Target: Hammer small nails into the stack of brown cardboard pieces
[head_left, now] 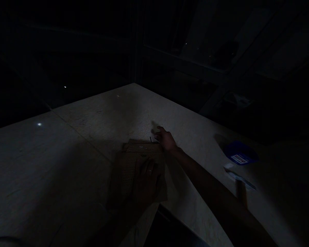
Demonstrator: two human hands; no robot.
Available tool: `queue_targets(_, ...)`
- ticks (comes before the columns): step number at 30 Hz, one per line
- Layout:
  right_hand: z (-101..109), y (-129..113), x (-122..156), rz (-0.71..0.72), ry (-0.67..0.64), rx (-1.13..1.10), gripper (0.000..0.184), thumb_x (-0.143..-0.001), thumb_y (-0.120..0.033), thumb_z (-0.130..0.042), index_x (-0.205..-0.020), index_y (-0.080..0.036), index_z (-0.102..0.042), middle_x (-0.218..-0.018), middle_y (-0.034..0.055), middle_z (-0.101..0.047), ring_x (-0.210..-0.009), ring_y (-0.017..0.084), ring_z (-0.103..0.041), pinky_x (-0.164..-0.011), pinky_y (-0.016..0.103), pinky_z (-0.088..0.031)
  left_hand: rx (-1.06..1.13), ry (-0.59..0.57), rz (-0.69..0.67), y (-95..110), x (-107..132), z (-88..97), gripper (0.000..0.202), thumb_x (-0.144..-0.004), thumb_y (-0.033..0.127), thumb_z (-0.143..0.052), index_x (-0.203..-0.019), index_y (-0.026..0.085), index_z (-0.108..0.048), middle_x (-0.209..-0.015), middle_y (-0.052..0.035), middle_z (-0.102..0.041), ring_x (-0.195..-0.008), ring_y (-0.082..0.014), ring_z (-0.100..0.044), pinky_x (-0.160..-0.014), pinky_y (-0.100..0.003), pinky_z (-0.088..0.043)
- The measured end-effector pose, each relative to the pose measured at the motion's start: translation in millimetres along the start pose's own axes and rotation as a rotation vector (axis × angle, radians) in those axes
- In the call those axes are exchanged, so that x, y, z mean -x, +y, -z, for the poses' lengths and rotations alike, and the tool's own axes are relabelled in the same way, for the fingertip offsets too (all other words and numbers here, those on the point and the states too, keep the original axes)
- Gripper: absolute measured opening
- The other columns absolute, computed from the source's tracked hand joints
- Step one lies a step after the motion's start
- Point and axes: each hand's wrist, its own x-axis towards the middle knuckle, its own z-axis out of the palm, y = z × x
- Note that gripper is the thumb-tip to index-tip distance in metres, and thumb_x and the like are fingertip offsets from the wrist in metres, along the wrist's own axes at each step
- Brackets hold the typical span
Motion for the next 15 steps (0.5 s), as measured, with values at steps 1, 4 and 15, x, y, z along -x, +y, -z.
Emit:
queue_targets(1, 2, -3, 0, 0.012, 0.013, 0.008, 0.048, -0.094, -0.015, -0.057, -0.141, -0.018, -0.051, -0.108, 0.0106, -0.078, -0.1, 0.025, -0.074, -0.089, 0.04, -0.057, -0.002, 0.004, 0.004, 0, 0, 0.2, 0.035, -0.096, 0.032, -0.052, -0.126, 0.018, -0.062, -0.134, -0.013, -0.063, -0.129, -0.032, -0.052, -0.119, -0.061, -0.023)
queue_targets(4, 4, -15, 5, 0.068, 0.024, 0.011, 0.042, -0.097, -0.019, -0.055, -0.139, -0.018, -0.053, -0.106, 0.0106, -0.077, -0.099, 0.024, -0.073, -0.09, 0.039, -0.055, -0.001, 0.003, 0.004, 1, -1, 1.1, 0.033, -0.096, 0.033, -0.053, -0.123, 0.018, -0.063, -0.134, -0.0124, -0.063, -0.128, -0.0317, -0.052, -0.119, -0.061, -0.023)
queue_targets(15, -10, -63, 51, 0.542, -0.389, 0.291, 0.04, -0.096, -0.025, -0.062, -0.136, -0.025, -0.062, -0.132, 0.0093, -0.068, -0.122, 0.025, -0.063, -0.101, 0.038, -0.051, 0.015, -0.003, 0.011, 2, -2, 3.1, 0.017, -0.091, 0.03, -0.06, -0.101, 0.021, -0.069, -0.12, -0.0103, -0.068, -0.118, -0.0324, -0.057, -0.114, -0.061, -0.034)
